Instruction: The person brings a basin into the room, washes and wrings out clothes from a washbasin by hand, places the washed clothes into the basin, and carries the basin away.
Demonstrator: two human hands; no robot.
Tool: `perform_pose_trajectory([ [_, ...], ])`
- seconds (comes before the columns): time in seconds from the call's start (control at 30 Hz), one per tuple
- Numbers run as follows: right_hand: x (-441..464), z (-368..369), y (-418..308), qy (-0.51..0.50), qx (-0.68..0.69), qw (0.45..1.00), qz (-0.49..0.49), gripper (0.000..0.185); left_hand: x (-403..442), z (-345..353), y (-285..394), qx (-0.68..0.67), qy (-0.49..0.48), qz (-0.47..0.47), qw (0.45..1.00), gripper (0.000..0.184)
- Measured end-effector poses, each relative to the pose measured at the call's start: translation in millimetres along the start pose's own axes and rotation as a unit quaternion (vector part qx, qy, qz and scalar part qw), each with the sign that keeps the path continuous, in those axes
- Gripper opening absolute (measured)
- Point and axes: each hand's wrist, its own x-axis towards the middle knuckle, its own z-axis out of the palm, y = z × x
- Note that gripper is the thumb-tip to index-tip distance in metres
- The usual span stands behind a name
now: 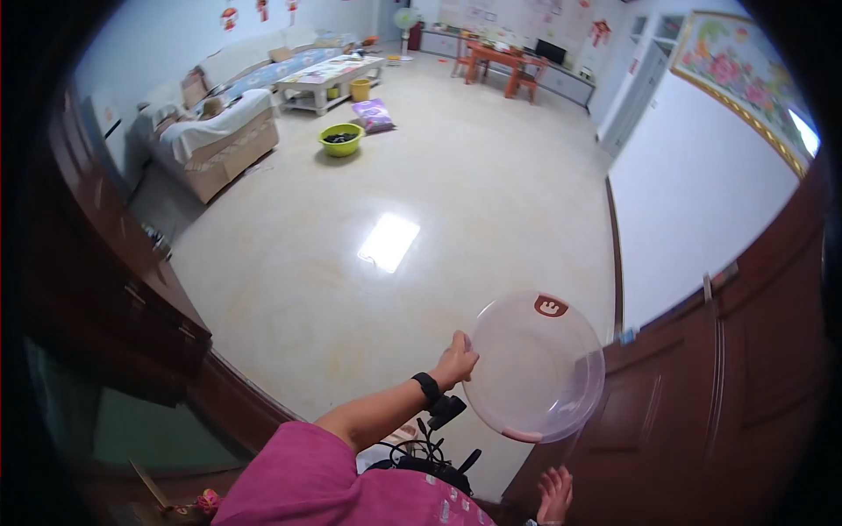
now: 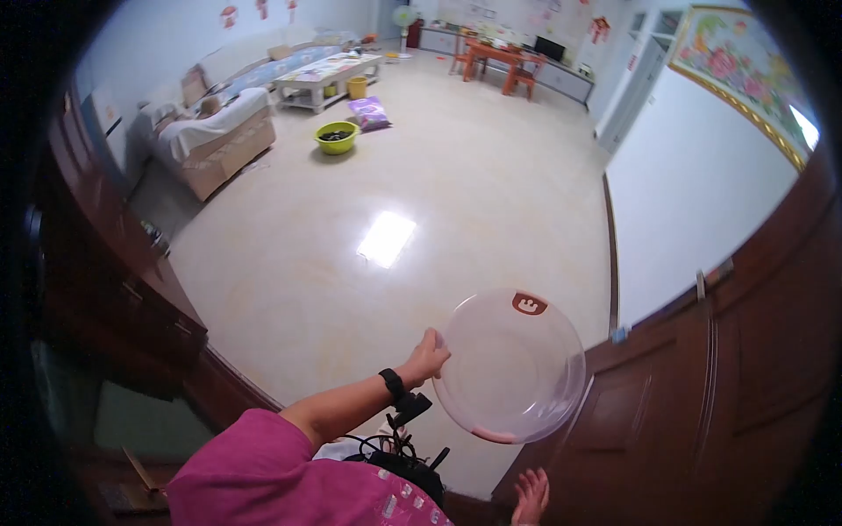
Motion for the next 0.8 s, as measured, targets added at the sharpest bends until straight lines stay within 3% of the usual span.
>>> perform_pose_trajectory([
  [0.07, 43.3, 58.3, -18.8, -0.118, 0.077, 0.989, 0.039, 0.067, 14.9, -14.4, 21.1, -0.002, 0.03, 0.019, 0.999, 0.032],
  [0.17, 87.7, 128.7, -37.5, -0.317, 0.057, 0.938, 0.129, 0.06, 23.7, -34.9, 38.2, -0.031, 0.062, 0.032, 0.997, 0.031],
  [0.27, 117.6, 177.5, -40.3, -0.305, 0.046, 0.931, 0.198, 0.053, 28.5, -48.5, 39.8, -0.011, 0.102, 0.108, 0.989, 0.031],
  [0.3, 139.4, 183.2, -33.9, -0.293, 0.057, 0.927, 0.229, 0.042, 29.2, -51.2, 43.9, -0.015, 0.121, 0.107, 0.987, 0.031],
  [0.4, 197.6, 195.7, -12.9, -0.304, 0.027, 0.911, 0.277, 0.033, 25.1, -59.7, 51.1, -0.002, 0.132, 0.101, 0.986, 0.034],
  [0.47, 213.0, 213.8, -23.9, -0.336, 0.019, 0.887, 0.315, 0.031, 17.4, -63.6, 56.4, -0.004, 0.096, 0.059, 0.994, 0.041],
  [0.6, 274.7, 240.5, -28.3, -0.414, 0.056, 0.803, 0.426, 0.02, -20.1, -85.6, 58.4, 0.011, 0.193, 0.082, 0.978, 0.04],
  [0.73, 308.6, 260.7, -34.8, -0.388, -0.04, 0.832, 0.394, 0.014, -117.8, -136.4, 28.9, 0.035, 0.49, 0.175, 0.853, 0.026],
  [0.8, 339.7, 266.1, -26.3, -0.378, -0.081, 0.832, 0.398, 0.015, -200.5, -148.0, 33.6, 0.137, 0.639, 0.181, 0.735, 0.022],
])
